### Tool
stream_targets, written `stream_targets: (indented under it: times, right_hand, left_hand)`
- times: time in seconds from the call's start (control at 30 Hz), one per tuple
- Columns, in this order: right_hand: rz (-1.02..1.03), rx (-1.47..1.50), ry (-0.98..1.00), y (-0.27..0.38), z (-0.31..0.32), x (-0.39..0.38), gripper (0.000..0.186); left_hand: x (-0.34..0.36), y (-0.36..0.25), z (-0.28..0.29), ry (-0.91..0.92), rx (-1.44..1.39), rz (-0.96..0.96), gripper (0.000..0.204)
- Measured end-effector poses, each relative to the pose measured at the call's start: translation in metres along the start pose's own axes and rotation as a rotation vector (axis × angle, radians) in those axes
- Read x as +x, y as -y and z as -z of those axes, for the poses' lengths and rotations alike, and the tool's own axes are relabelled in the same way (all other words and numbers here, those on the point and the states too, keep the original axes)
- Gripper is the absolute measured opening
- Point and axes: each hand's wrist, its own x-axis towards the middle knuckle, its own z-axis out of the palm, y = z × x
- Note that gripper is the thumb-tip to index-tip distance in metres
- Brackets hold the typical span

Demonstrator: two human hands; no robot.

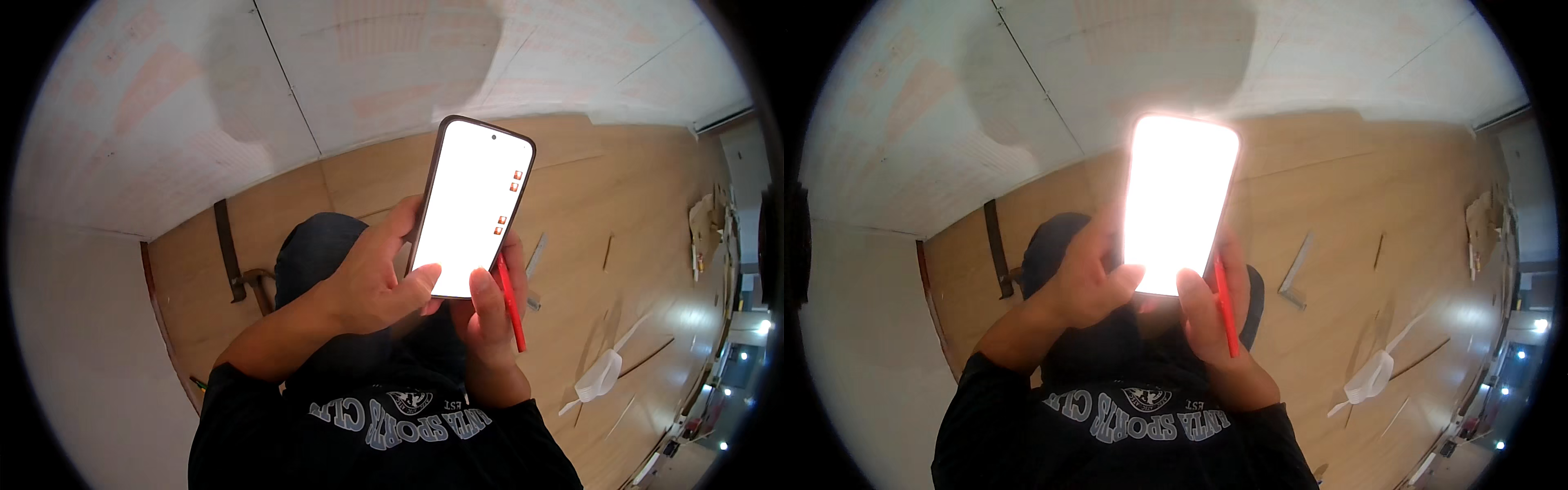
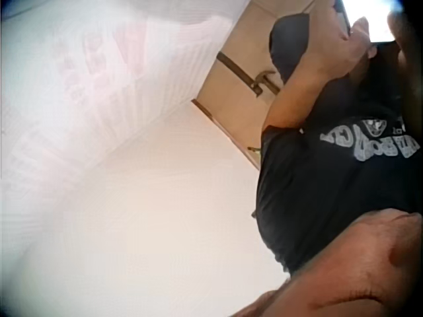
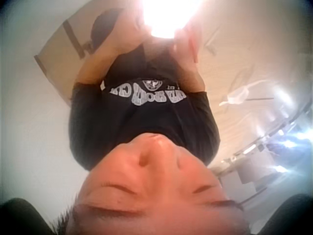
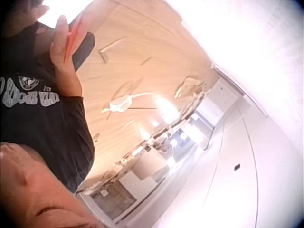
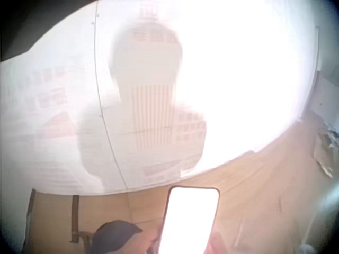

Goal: The person measures and marks a laminate floor plank with a square and pencil, uses a utility knife to score and remove a strip from a wall, and then fits the floor plank into position.

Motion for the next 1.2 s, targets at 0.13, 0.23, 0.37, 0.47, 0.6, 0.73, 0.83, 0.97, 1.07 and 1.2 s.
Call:
stream_targets:
  times: [0.13, 0.23, 0.37, 0.47, 0.6, 0.73, 0.83, 0.97, 1.07, 1.2]
  right_hand:
    - [-0.044, -0.038, -0.012, 0.003, -0.006, 0.002, 0.063]
    - [-0.024, -0.136, -0.049, -0.003, 0.001, 0.002, 0.067]
    - [0.022, -0.174, -0.068, -0.004, -0.003, 0.002, 0.067]
    - [-0.001, -0.122, -0.06, 0.001, -0.013, 0.001, 0.067]
    - [0.028, -0.154, -0.055, -0.003, -0.009, 0.001, 0.067]
    - [0.027, -0.14, -0.046, -0.004, -0.009, -0.001, 0.067]
    - [0.001, -0.103, -0.069, 0.002, -0.018, 0.0, 0.067]
    - [0.009, -0.089, -0.058, 0.003, -0.018, 0.001, 0.067]
    - [0.002, -0.091, -0.059, 0.002, -0.016, 0.0, 0.066]
    - [-0.008, -0.076, -0.076, 0.001, -0.018, 0.001, 0.066]
  left_hand:
    - [0.0, 0.007, 0.0, -0.014, -0.053, -0.105, 0.06]
    - [-0.001, -0.005, 0.001, 0.039, -0.218, 0.089, 0.057]
    - [-0.001, -0.006, -0.001, 0.006, -0.166, 0.083, 0.052]
    - [-0.001, 0.0, -0.001, -0.03, -0.071, -0.024, 0.05]
    - [-0.001, 0.0, -0.002, -0.044, -0.075, -0.008, 0.048]
    - [-0.002, -0.001, -0.002, -0.044, -0.094, 0.042, 0.046]
    - [-0.002, 0.003, -0.003, -0.085, -0.09, -0.038, 0.046]
    - [-0.001, 0.002, -0.002, -0.035, -0.173, -0.016, 0.045]
    - [0.0, 0.002, -0.004, -0.051, -0.145, -0.052, 0.044]
    - [0.0, 0.001, -0.003, -0.037, -0.189, -0.021, 0.043]
